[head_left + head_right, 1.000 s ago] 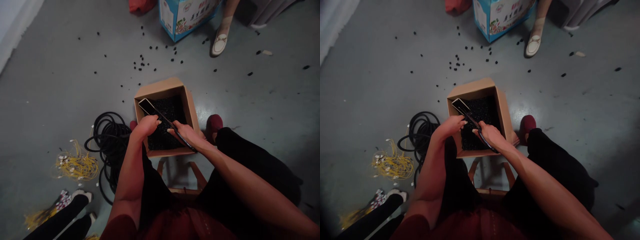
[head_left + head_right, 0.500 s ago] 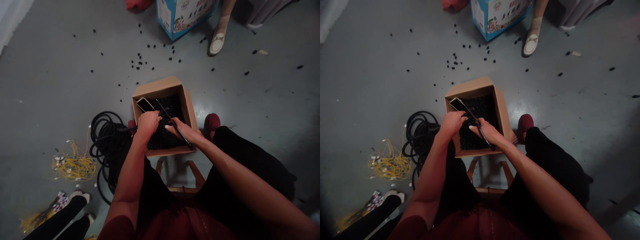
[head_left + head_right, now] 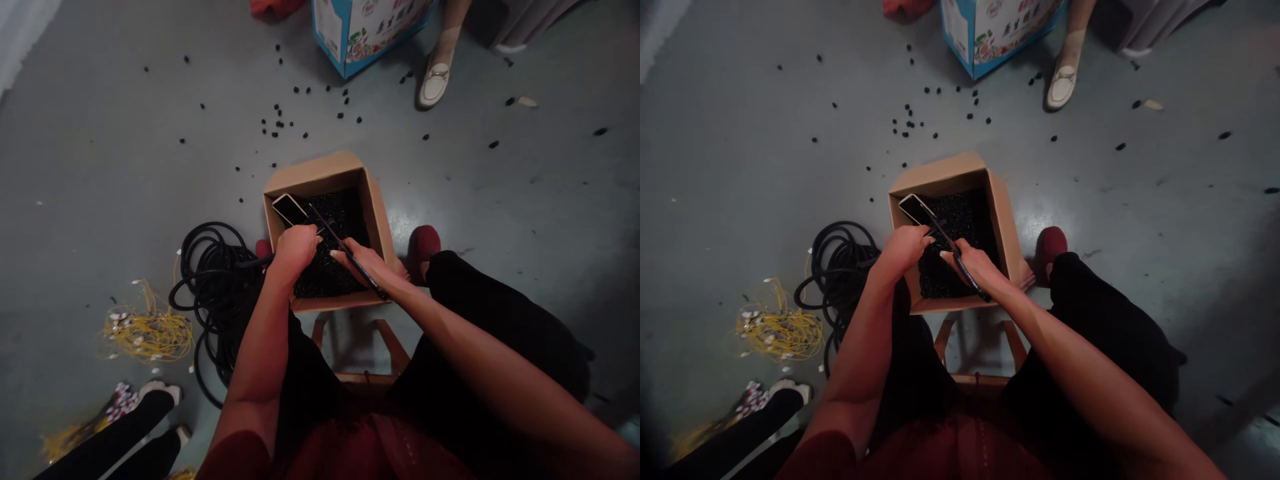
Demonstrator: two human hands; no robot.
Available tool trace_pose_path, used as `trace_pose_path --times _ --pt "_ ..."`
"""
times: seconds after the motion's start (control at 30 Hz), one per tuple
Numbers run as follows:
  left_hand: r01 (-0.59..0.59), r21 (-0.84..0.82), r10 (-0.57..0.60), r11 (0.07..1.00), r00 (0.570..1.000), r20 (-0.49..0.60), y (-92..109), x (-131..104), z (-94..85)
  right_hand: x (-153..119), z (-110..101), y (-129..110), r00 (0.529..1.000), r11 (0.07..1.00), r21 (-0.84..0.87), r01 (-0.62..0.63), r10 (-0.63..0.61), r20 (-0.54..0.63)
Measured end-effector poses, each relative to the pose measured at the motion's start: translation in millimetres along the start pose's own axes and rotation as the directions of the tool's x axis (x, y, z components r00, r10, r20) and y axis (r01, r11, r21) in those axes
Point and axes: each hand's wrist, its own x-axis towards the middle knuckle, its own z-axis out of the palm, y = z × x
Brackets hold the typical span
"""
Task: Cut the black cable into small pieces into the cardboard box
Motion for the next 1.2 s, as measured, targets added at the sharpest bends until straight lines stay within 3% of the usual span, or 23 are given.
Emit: trace_pose_path --times 0.27,0.63,0.83,1.03,1.2 --pt "0.036 0.047 -0.041 0.998 0.994 0.102 -5 5 3.3 1 16 7 1.0 0.998 -0.049 0.028 -0.028 -0.008" --pt "0.005 0.035 -0.008 0.999 0.996 0.088 -9 6 4.0 0 16 13 0.996 0.996 -0.031 0.086 -0.087 -0.019" --pt "-0.06 -0.022 0.062 0.998 0.996 0.07 -9 4 1.0 7 16 14 0.997 0.959 0.283 -0.003 0.025 -0.074" --pt "-0.114 -0.047 0.117 0.992 0.992 0.047 -7 2 -2.9 19 11 21 0.964 0.868 0.462 0.179 -0.062 -0.257" --pt "-0.301 -0.117 0.3 0.946 0.953 -0.034 6 -6 -0.6 10 0 9 0.95 0.842 0.509 0.18 -0.014 -0.313"
